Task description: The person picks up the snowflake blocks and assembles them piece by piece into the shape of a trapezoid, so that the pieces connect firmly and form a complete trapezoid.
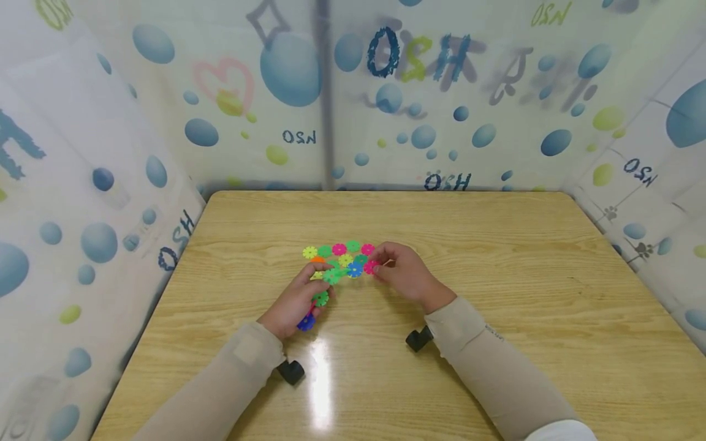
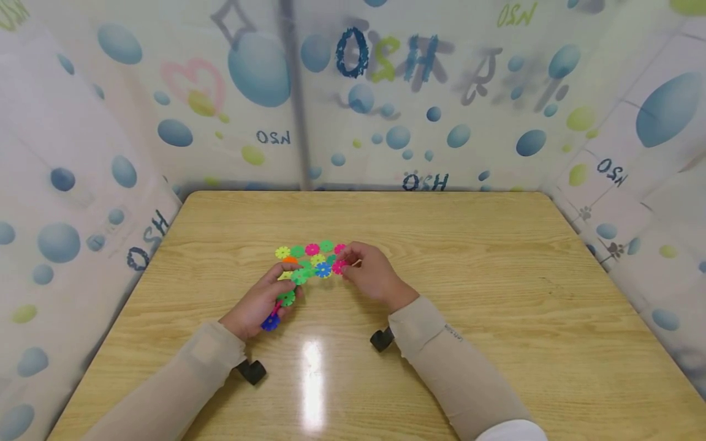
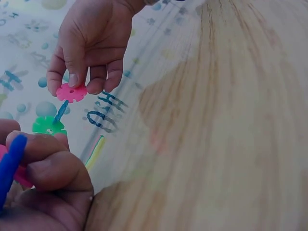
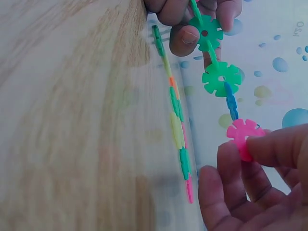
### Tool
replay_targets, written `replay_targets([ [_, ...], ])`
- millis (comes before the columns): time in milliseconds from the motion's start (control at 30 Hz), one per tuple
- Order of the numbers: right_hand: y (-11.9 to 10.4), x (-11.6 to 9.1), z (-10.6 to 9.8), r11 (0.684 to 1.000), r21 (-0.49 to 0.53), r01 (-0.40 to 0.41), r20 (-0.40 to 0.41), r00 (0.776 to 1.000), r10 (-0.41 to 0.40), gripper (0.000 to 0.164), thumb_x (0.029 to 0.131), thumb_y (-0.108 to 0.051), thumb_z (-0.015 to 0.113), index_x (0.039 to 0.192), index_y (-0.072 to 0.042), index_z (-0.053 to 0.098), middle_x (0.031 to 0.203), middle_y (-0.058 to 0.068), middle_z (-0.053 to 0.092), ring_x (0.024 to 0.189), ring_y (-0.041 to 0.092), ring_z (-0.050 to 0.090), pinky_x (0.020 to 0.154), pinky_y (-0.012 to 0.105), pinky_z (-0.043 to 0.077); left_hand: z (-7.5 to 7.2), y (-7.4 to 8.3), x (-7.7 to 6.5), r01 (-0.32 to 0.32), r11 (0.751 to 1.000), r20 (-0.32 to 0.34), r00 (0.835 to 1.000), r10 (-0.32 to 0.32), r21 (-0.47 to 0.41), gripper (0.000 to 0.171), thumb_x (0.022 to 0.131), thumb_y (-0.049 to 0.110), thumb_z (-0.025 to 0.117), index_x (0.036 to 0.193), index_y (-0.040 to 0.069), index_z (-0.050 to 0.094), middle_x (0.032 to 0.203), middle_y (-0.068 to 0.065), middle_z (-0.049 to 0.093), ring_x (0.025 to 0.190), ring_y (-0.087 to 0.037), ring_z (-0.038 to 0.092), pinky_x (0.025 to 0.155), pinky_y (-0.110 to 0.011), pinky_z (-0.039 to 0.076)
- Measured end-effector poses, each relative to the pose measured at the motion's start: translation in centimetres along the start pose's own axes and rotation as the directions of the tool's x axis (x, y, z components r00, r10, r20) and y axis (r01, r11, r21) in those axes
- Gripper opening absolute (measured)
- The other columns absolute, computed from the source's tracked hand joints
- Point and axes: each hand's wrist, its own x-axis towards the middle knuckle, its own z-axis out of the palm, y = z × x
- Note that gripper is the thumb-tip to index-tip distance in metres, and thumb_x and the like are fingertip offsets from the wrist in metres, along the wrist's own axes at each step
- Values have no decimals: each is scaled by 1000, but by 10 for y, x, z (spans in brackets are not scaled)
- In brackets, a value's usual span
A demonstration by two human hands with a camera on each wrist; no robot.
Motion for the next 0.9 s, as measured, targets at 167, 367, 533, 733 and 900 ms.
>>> replay_targets([
  [167,0,-1,1,998,-50,38,4,999,-37,13,101,-1,65,108,-10,72,107,9,68,88,25,66,80,34,59,0,1,-1,-3,1000,8,1000,3,1,39,109,21,46,147,14,44,102,-8,60,57,-6,42,50,-18,39],
  [367,-1,-2,2,999,-28,41,7,999,-40,13,102,-1,63,109,-7,72,108,11,68,91,31,72,85,39,61,0,1,-2,-12,1000,18,1000,12,-8,39,109,20,46,147,12,44,102,-8,62,55,-6,42,51,-17,40],
  [533,-3,-3,1,999,-29,37,0,999,-37,11,103,-1,63,108,-6,72,107,12,68,92,32,72,85,39,61,0,1,-1,-22,1000,25,999,22,-12,37,109,20,46,145,11,45,100,-7,63,55,-6,42,51,-18,40],
  [733,-2,-2,3,996,-60,61,9,998,-61,11,100,-1,68,101,-8,75,102,7,72,92,26,69,84,37,59,-1,1,-1,-24,1000,25,999,24,-19,37,109,19,47,144,8,47,99,-7,64,55,-6,43,51,-18,40],
  [900,0,-2,4,992,-80,94,12,996,-94,10,98,-2,72,97,-10,78,97,3,74,89,19,66,81,34,57,-1,0,-2,-14,999,19,1000,14,-39,38,109,18,49,145,7,49,99,-7,67,52,-6,43,49,-17,40],
])
